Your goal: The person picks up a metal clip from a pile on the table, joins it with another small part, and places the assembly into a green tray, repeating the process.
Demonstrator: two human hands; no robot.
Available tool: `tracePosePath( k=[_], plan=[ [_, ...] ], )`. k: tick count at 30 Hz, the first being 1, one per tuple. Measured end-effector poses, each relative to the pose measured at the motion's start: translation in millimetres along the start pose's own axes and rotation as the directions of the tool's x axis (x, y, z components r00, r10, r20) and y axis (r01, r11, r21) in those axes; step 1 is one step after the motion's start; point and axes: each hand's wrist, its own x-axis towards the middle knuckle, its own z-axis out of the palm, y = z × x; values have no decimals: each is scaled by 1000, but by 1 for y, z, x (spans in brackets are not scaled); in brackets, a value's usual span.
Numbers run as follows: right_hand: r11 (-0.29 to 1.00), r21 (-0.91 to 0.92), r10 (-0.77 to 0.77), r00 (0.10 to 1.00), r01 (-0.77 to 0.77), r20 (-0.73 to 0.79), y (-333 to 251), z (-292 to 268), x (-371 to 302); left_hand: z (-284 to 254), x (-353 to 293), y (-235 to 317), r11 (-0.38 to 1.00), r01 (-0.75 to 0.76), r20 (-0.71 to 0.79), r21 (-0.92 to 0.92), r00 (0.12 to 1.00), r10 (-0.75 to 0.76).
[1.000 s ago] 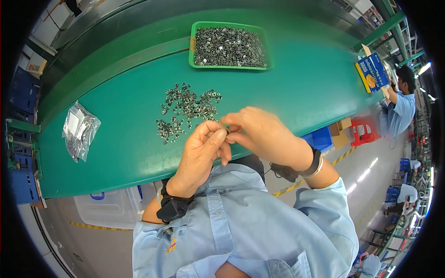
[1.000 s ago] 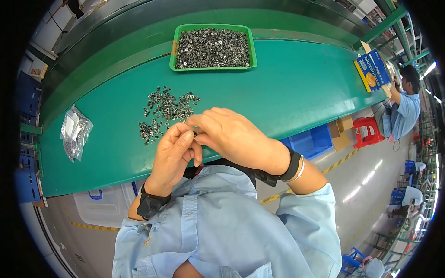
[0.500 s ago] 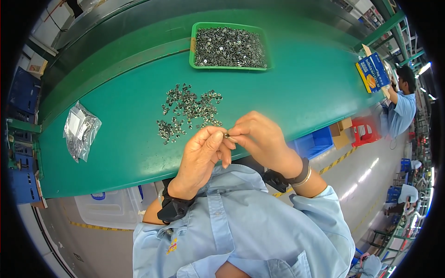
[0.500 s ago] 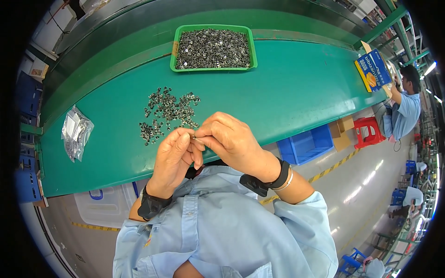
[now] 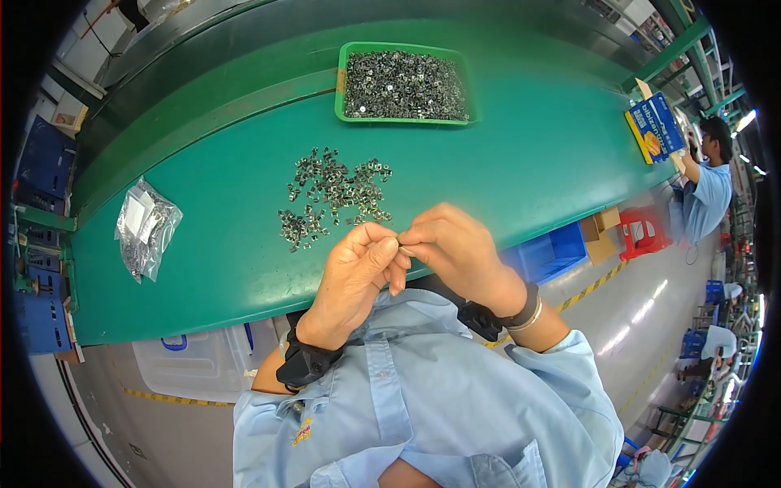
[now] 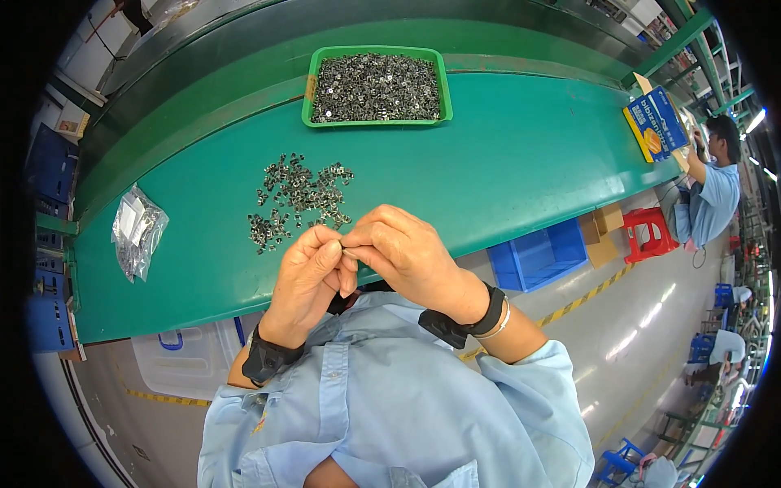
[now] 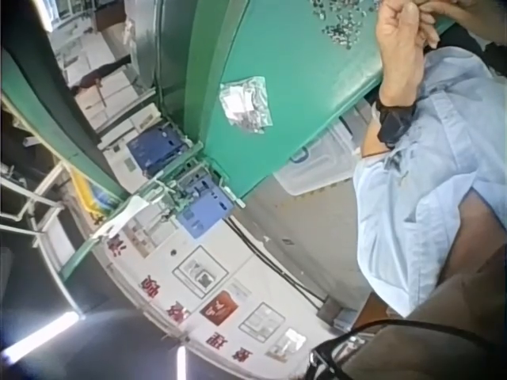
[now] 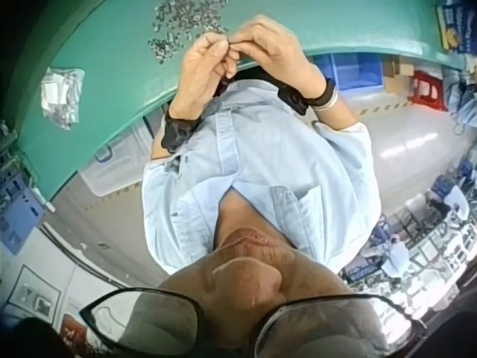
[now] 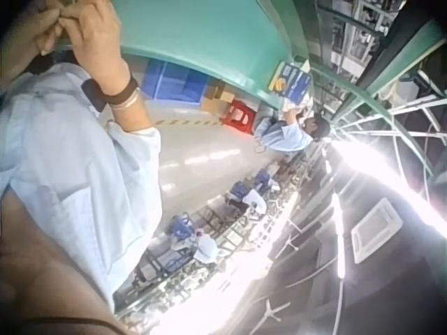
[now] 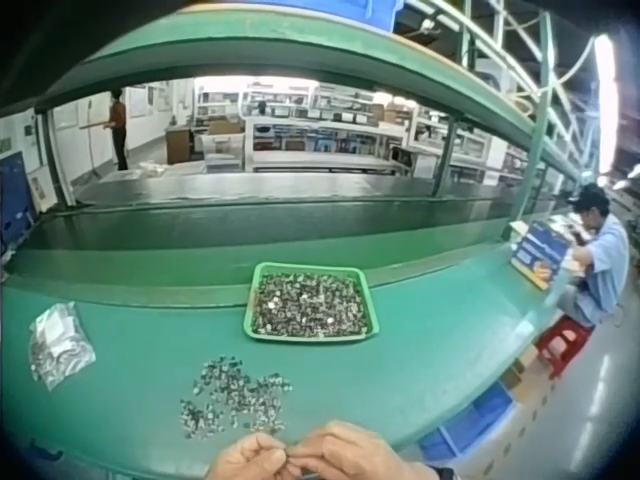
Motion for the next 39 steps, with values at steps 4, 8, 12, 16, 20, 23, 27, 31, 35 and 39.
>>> tracePosePath(
  k=[4,8,12,16,20,23,27,31,35,39],
  plan=[
    [995,88,45,999,-44,-8,-4,1,-3,-2,1,-5,994,-2,76,-107,997,10],
    [984,153,91,996,-88,-11,-7,2,-6,-2,1,-7,984,5,134,-179,991,19],
    [988,123,92,996,-89,-19,-2,3,-10,-3,1,-6,995,21,85,-97,996,-13],
    [995,81,55,998,-53,-22,3,4,-11,2,-1,-3,999,27,24,-28,999,-26],
    [991,121,62,997,-55,-54,3,5,-11,9,-3,2,996,24,16,-86,1000,-23],
    [984,164,79,994,-66,-71,2,7,-12,8,-3,-3,986,26,52,-164,998,-18],
    [978,195,84,994,-69,-68,-1,8,-12,6,-3,-7,971,30,106,-239,994,-5],
    [982,181,57,997,-46,-58,-1,8,-13,6,-4,-7,977,23,100,-210,995,-2],
    [986,168,20,998,-10,-61,-1,10,-13,2,-2,-3,984,30,128,-178,992,-8],
    [982,187,34,998,-24,-52,0,11,-14,1,-3,4,996,44,111,-76,993,-36]
  ],
)
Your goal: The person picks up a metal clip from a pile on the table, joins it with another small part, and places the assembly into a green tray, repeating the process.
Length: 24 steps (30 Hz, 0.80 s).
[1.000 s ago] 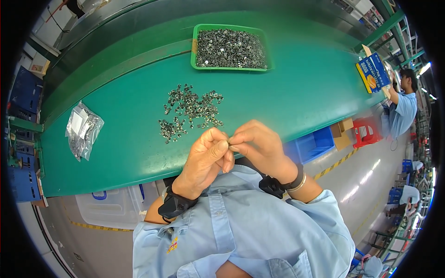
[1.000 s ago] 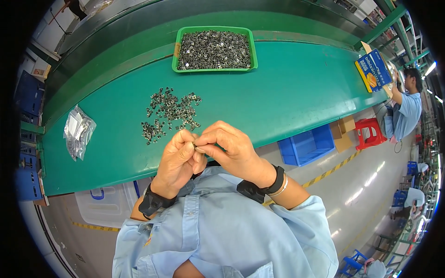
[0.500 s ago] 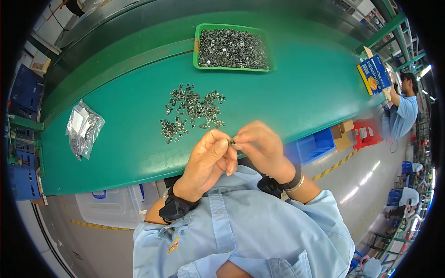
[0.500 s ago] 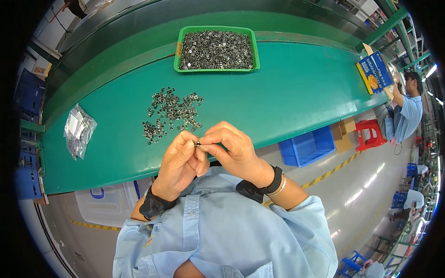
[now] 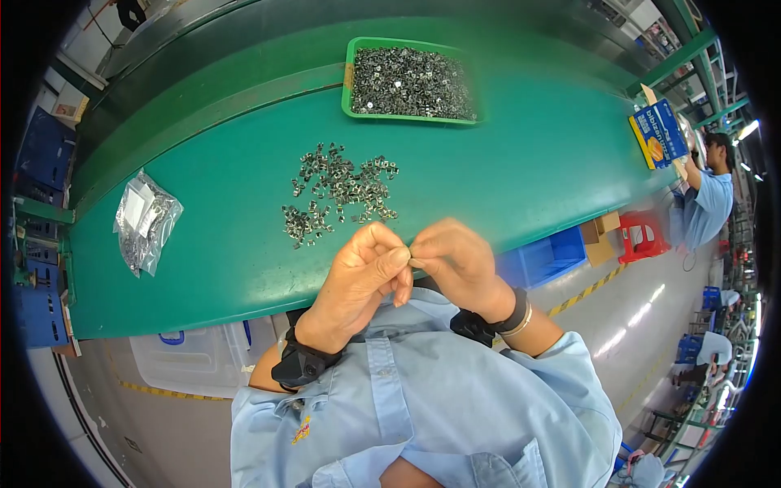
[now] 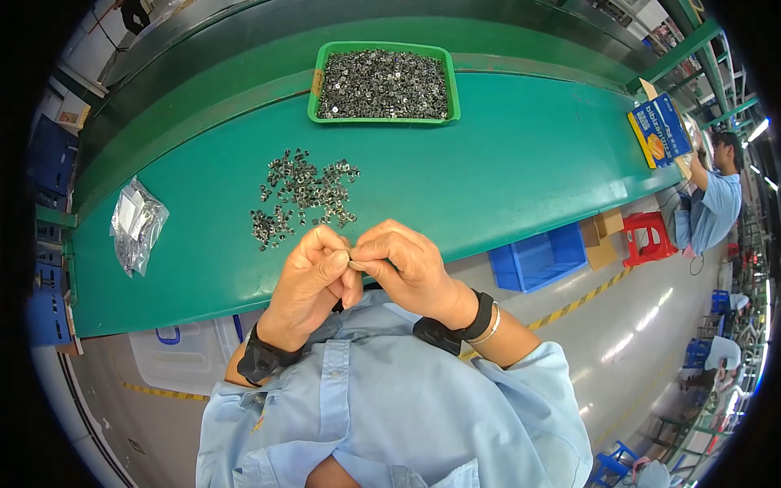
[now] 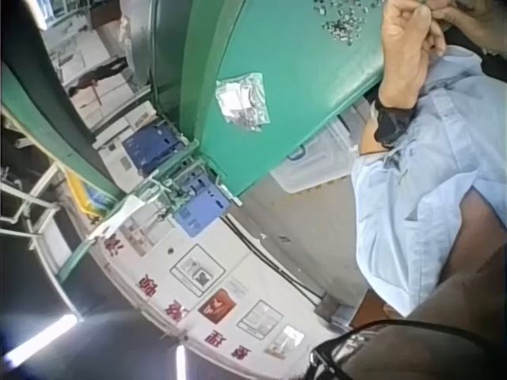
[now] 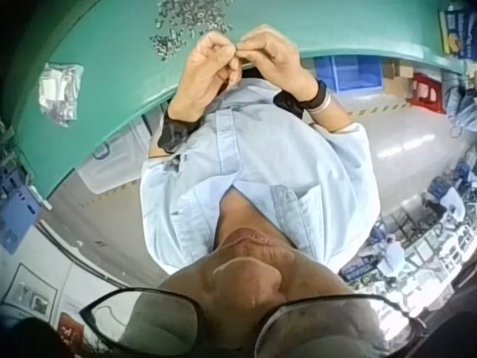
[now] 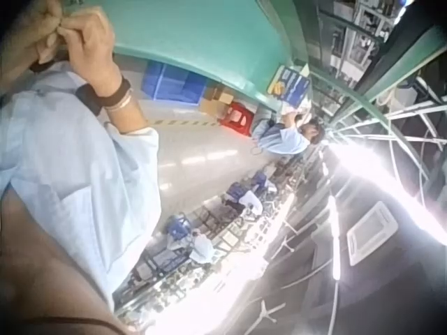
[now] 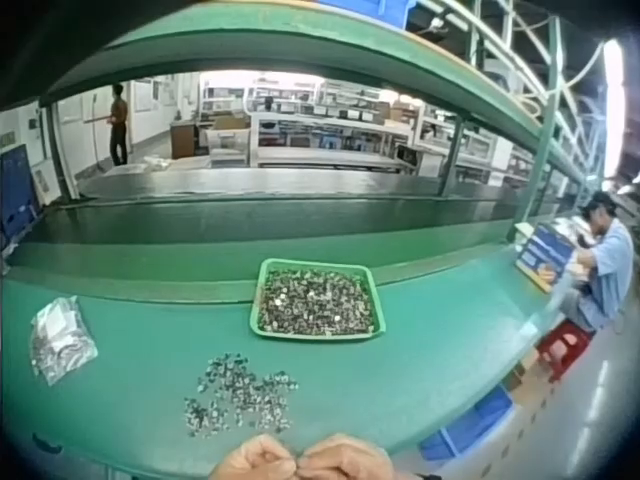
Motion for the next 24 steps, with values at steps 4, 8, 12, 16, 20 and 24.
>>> tracePosePath(
  k=[4,8,12,16,20,24],
  plan=[
    [997,49,62,998,-62,-4,3,1,-3,3,-2,1,996,28,-57,80,998,-23],
    [985,118,132,991,-130,-11,6,0,-5,4,0,-2,999,27,-54,19,998,-26],
    [979,138,151,988,-148,-9,6,-1,-5,4,0,-1,999,34,-38,31,999,-33],
    [976,147,161,987,-159,-1,6,-1,-4,4,0,0,998,44,-44,50,998,-42],
    [977,149,155,988,-155,12,9,-1,-3,3,0,0,997,46,-54,56,998,-43],
    [983,117,139,990,-141,22,11,-4,2,2,2,-1,999,32,-58,30,998,-30]
  ],
)
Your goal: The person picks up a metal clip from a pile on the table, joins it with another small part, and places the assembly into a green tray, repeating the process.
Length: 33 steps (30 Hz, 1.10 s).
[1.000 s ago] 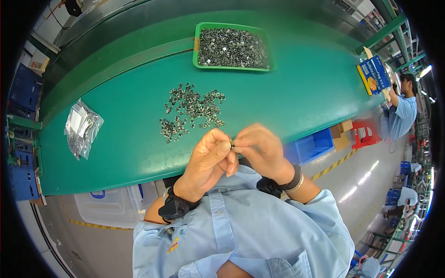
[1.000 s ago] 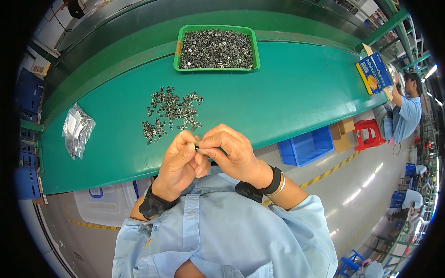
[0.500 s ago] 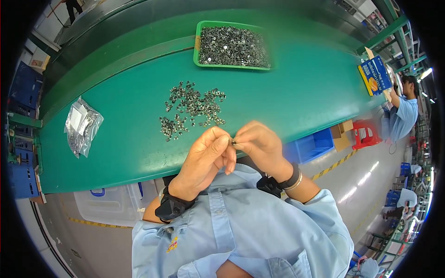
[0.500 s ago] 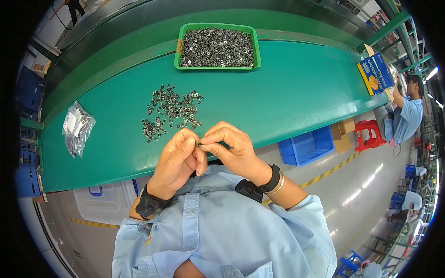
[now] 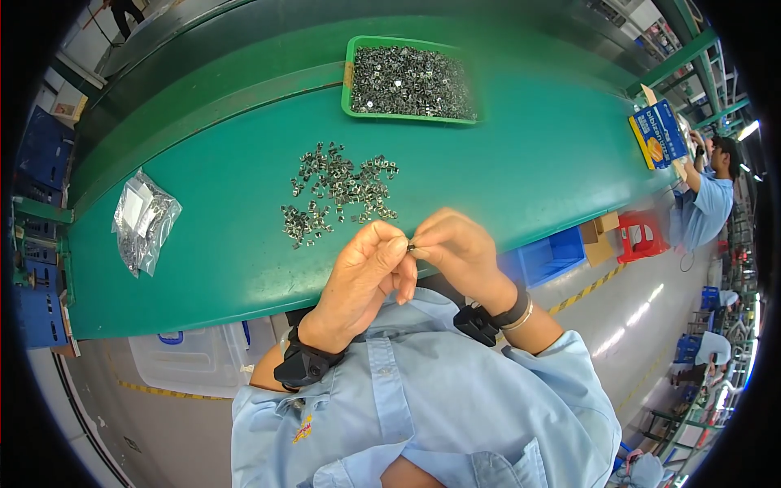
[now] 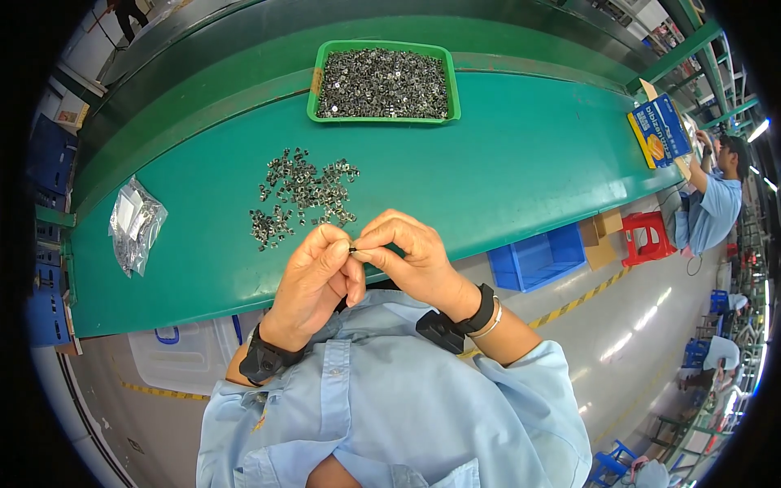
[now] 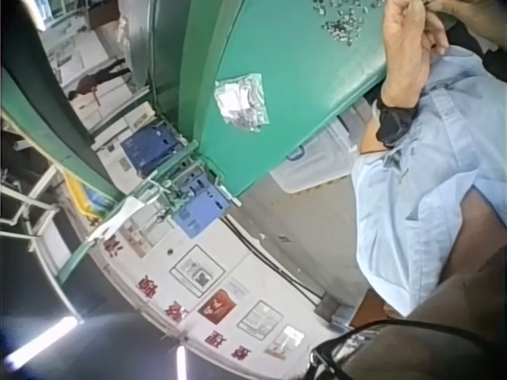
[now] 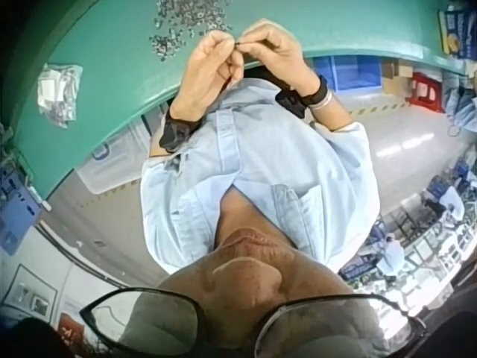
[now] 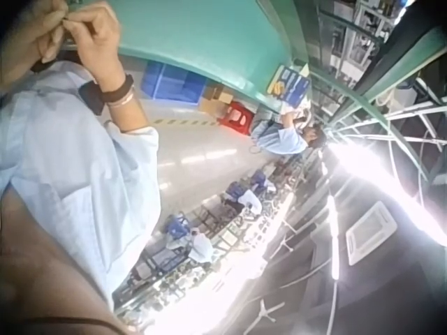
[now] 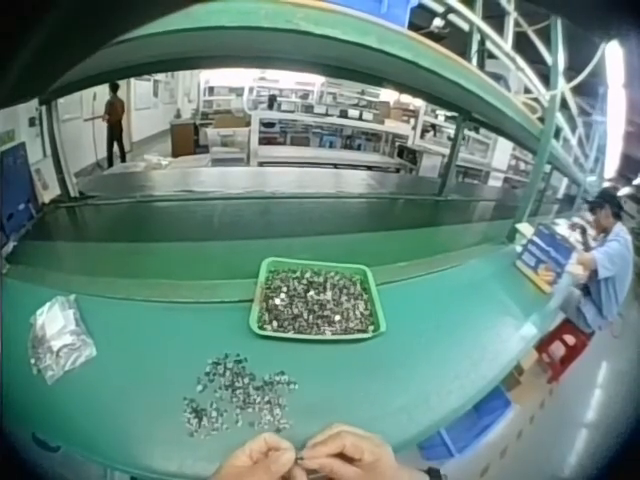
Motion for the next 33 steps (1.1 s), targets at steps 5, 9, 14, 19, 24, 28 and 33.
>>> tracePosePath(
  k=[5,9,14,19,24,28,33],
  plan=[
    [994,-46,98,988,-104,-121,3,-31,47,-3,0,2,999,-19,-38,-31,999,18],
    [955,-100,251,940,-280,-231,17,-59,104,-8,-2,1,999,-12,-21,-47,1000,11],
    [783,-619,-40,998,56,39,48,-62,112,-13,-2,1,996,-1,-32,-89,999,-2],
    [793,-575,38,924,203,380,39,-36,91,-19,-1,2,987,19,25,-160,1000,-15],
    [781,-586,93,888,215,450,41,-33,91,-18,-1,2,987,13,25,-161,1000,-9],
    [817,-560,138,898,135,417,42,-33,88,-18,-2,1,987,14,19,-162,1000,-11],
    [903,-423,90,932,72,350,12,-30,70,-10,0,5,996,-12,-75,-86,997,5]
  ],
)
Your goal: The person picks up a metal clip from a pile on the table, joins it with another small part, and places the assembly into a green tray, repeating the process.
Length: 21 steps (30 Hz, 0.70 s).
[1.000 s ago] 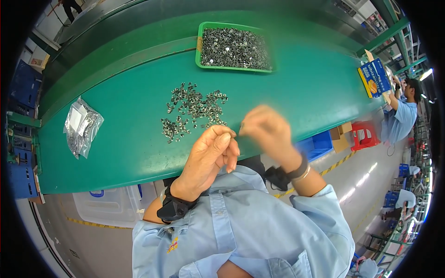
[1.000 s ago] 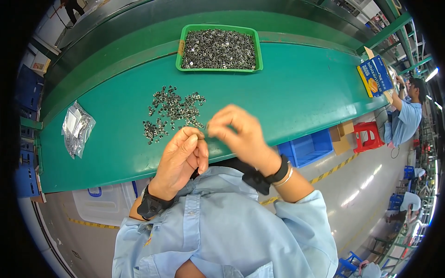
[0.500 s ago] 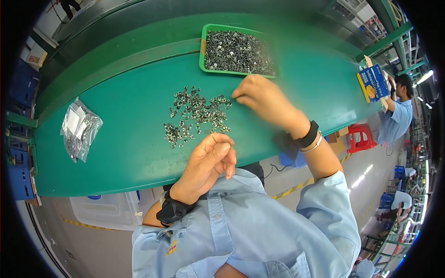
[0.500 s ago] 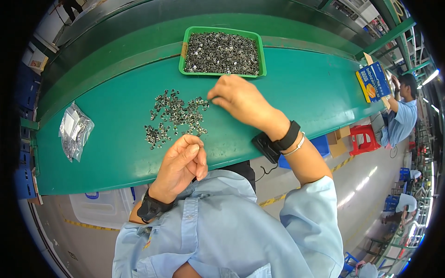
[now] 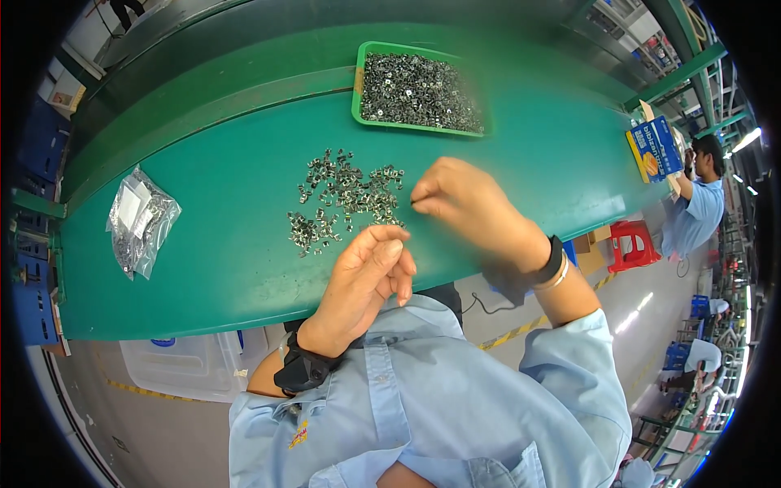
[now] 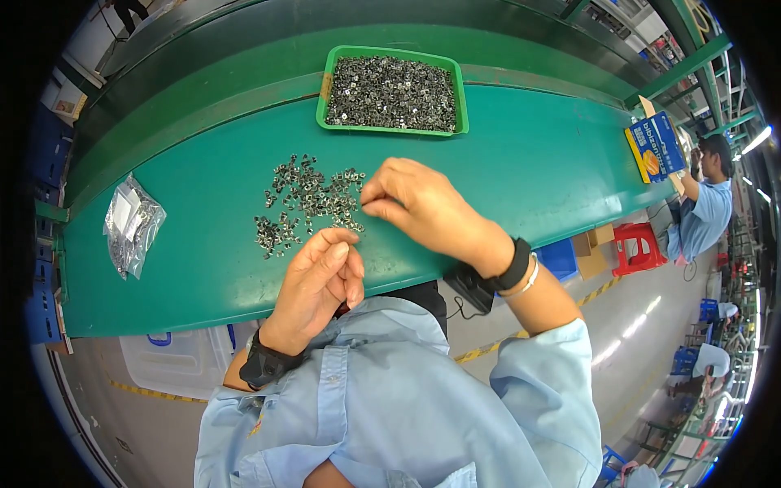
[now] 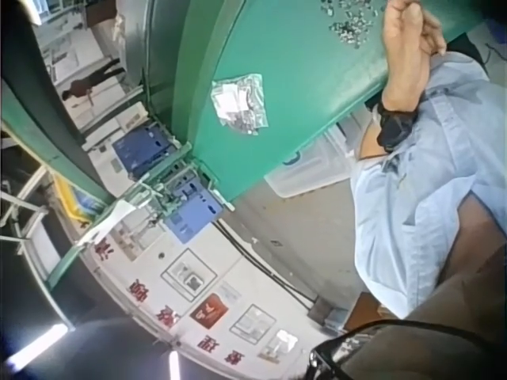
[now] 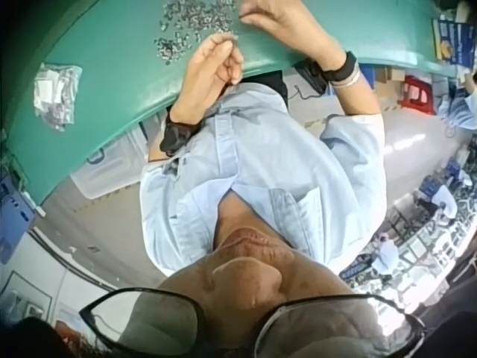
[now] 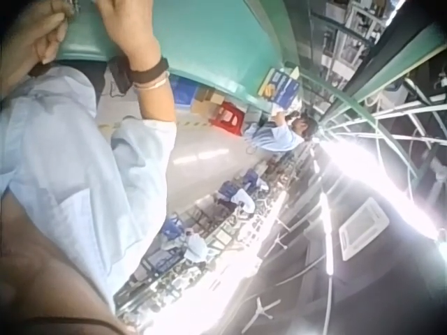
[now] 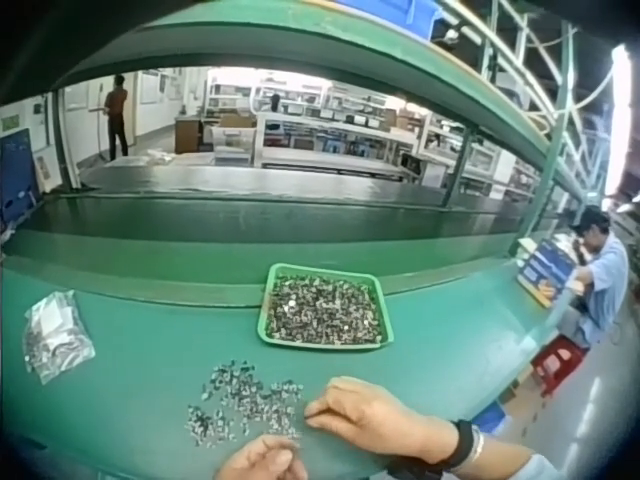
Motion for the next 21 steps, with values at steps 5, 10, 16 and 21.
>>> tracePosePath(
  k=[5,10,16,21],
  plan=[
    [987,84,-128,982,140,-135,-28,10,-20,8,2,-5,995,-52,-19,83,998,54],
    [982,109,-128,967,155,-221,-31,20,-32,5,-1,-9,991,-81,-9,108,997,82],
    [982,121,-109,957,145,-269,-32,23,-42,6,-2,-12,987,-63,-14,147,998,66],
    [987,85,-101,942,135,-319,-32,24,-46,13,-1,-11,988,-41,-12,147,999,44]
  ],
)
